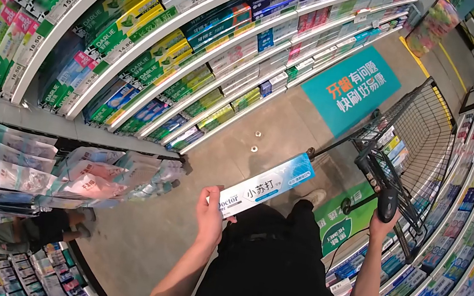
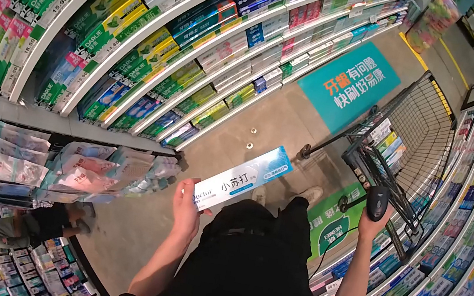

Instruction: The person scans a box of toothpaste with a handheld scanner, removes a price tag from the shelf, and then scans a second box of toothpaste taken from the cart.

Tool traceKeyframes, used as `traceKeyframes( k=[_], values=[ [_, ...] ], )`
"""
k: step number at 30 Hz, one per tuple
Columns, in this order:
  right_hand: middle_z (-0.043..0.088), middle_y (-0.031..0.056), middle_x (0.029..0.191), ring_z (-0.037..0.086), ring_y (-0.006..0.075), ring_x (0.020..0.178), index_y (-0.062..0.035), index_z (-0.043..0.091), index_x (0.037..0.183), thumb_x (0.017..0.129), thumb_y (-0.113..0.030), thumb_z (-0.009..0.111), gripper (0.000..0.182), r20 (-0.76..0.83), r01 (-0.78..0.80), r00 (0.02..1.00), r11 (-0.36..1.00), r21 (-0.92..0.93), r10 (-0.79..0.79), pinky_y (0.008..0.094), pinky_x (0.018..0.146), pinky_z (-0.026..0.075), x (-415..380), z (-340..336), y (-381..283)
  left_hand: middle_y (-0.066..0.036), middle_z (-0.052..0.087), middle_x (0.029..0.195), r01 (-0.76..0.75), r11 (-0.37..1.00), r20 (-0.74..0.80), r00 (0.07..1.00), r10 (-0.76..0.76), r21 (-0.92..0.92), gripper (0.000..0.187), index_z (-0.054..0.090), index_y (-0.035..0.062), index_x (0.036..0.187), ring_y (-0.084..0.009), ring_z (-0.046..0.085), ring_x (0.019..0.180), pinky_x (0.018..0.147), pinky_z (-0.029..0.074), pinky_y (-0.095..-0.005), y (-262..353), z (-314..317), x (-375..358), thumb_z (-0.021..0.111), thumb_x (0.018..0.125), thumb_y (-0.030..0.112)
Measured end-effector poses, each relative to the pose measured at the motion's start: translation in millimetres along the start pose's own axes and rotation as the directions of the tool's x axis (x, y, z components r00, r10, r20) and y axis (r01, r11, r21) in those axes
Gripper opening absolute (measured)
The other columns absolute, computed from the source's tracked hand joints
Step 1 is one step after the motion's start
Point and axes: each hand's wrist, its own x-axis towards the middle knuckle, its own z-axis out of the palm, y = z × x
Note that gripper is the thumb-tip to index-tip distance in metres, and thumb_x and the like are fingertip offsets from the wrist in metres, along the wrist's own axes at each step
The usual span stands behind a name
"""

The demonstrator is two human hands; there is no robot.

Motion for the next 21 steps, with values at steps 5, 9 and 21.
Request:
traceKeyframes(
  k=[5,9,21],
  values=[
    [0.052,0.0178,0.095,0.051,0.0404,0.09,-0.0021,0.055,0.099,0.068,-0.009,0.067,0.035,0.025,0.115,0.993,0.992,-0.046,-0.114,0.0431,0.083,0.042,-17,-15,-4,-0.012,0.061,0.084,0.022,1.0,0.043,0.999,-0.023,0.01,0.031,0.049,0.001,0.105,-0.0182,0.065,0.066,0.041,0.051,-0.0268,0,7,4,0.043,0.1,0.032],
    [0.051,0.0177,0.096,0.052,0.0392,0.088,-0.0024,0.055,0.099,0.069,-0.009,0.067,0.034,0.064,0.024,0.998,0.995,-0.101,-0.017,0.0412,0.082,0.042,-26,-23,9,-0.011,0.061,0.083,0.034,0.999,0.078,0.996,-0.035,0.015,0.032,0.049,0.0007,0.106,-0.0181,0.065,0.067,0.041,0.05,-0.0267,-3,11,6,0.043,0.1,0.031],
    [0.052,0.0181,0.096,0.053,0.0389,0.092,-0.0028,0.053,0.107,0.067,-0.007,0.068,0.043,0.047,-0.121,0.991,0.992,-0.03,0.122,0.0413,0.084,0.043,-19,-38,13,-0.012,0.06,0.089,0.03,0.997,0.08,0.996,-0.035,0.071,0.032,0.051,0.0037,0.107,-0.0181,0.063,0.068,0.042,0.05,-0.0273,-2,14,4,0.045,0.1,0.034]
  ],
)
